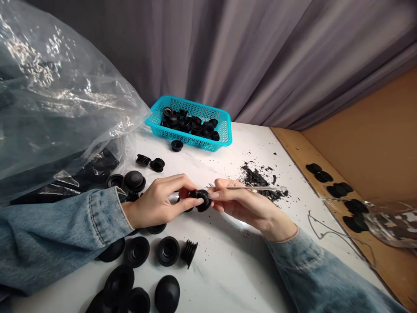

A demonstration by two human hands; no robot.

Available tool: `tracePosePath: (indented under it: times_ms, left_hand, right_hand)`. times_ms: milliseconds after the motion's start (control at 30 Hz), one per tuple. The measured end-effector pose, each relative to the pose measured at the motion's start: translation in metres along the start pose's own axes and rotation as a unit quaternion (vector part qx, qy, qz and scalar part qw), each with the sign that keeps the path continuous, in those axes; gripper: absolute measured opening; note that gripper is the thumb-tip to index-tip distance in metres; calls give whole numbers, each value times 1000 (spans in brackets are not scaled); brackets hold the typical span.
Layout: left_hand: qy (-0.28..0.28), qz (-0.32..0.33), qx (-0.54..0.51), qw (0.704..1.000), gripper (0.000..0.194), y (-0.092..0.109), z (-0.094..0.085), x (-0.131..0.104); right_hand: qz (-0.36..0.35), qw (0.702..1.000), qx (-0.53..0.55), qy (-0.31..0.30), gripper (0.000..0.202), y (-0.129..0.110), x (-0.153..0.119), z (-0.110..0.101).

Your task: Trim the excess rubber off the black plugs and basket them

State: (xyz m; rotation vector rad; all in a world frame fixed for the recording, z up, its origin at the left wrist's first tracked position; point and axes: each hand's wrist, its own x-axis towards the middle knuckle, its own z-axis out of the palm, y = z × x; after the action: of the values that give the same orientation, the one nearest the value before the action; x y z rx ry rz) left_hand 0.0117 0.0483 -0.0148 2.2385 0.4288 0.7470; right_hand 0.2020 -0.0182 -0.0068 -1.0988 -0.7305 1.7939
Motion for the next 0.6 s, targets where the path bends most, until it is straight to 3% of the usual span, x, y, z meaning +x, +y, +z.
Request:
tracePosePath:
  times_ms: [167,367,600]
  left_hand:
    - [-10,-21,1,1000,15,2,-1,0]
    - [-33,-58,-15,998,17,7,-3,3]
    - [-54,-127,-51,989,14,6,-3,3]
  right_hand:
    - [-54,986,-146,52,28,-5,-5,-4]
    - [-133,939,-292,122,51,-18,-22,-1]
    - [-126,943,-287,113,21,-24,-30,7]
